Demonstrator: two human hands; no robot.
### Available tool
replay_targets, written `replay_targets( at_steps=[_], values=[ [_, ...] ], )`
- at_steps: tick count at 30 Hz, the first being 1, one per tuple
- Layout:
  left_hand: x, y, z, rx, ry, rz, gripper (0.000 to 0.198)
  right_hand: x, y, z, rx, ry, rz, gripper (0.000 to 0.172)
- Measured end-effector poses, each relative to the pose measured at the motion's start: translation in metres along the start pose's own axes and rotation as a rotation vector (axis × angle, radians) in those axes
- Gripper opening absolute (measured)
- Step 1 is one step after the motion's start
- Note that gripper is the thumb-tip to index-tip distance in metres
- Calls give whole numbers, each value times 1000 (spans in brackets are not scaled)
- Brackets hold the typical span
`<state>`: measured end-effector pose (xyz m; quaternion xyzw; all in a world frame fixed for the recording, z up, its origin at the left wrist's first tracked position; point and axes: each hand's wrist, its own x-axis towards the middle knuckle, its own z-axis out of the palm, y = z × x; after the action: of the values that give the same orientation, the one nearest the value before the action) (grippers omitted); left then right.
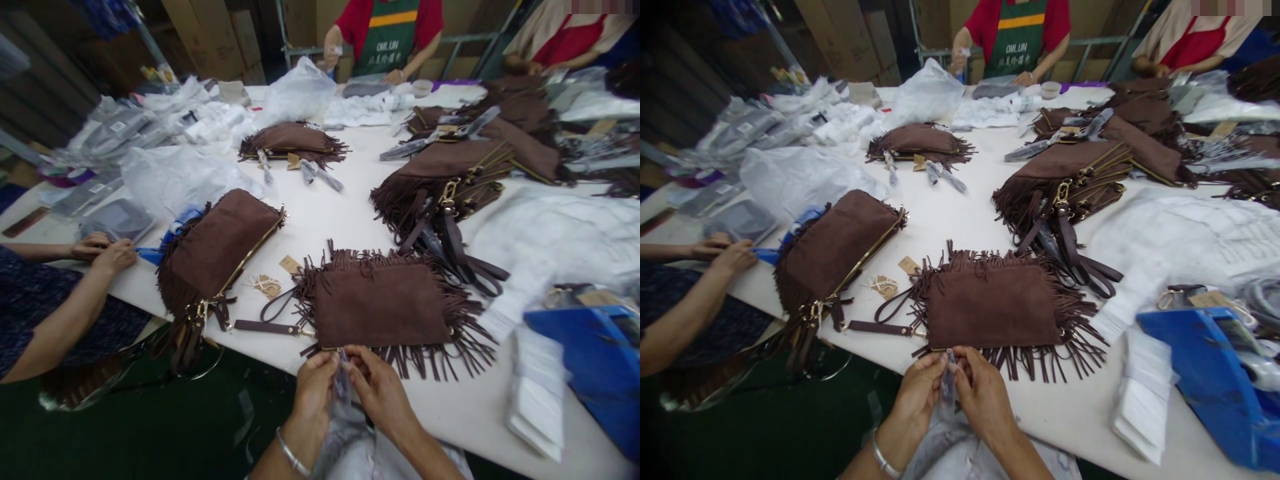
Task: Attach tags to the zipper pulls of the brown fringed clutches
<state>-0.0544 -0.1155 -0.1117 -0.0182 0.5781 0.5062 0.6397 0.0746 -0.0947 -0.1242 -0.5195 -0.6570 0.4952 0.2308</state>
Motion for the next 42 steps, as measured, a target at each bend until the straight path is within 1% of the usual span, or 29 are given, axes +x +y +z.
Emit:
replay_targets(
  at_steps=[3, 6, 11, 13, 17, 20, 24, 28, 30, 34, 38, 40, 42],
  values=[
    [0, 3, 2, 11, 16, -23, 35, 2, -3, -6, 3, -51, -13, 22],
    [0, 6, 5, 44, 23, -52, 30, 3, -4, -7, -8, -57, -51, 21],
    [2, 9, 7, 51, 29, -60, 29, 4, -6, -4, -13, -25, -78, 21],
    [3, 7, 7, 41, 10, -59, 32, 4, -8, -3, 4, -1, -78, 21],
    [3, 4, 8, -7, -19, 43, 31, 1, -10, 1, 21, 80, -88, 22],
    [4, 0, 9, -16, -2, 108, 28, -4, -9, 9, 62, 142, -13, 21],
    [7, -6, 7, -16, 25, 120, 27, -7, -4, 20, 203, 199, 162, 22],
    [9, -10, 4, -7, 78, 140, 29, -5, -4, 25, 306, 203, 214, 26],
    [8, -11, 4, -1, 103, 157, 29, -5, -7, 23, 295, 188, 206, 27],
    [6, -15, 6, 17, 101, 180, 31, -6, -13, 14, 259, 126, 133, 28],
    [5, -19, 4, 101, 148, 263, 32, -2, -9, 6, 263, 73, 109, 26],
    [4, -19, 1, 142, 118, 295, 30, 1, -5, 7, 229, 86, 58, 23],
    [-1, -19, -1, 178, 57, 301, 26, 2, -2, 10, 171, 145, -4, 22]
  ],
)
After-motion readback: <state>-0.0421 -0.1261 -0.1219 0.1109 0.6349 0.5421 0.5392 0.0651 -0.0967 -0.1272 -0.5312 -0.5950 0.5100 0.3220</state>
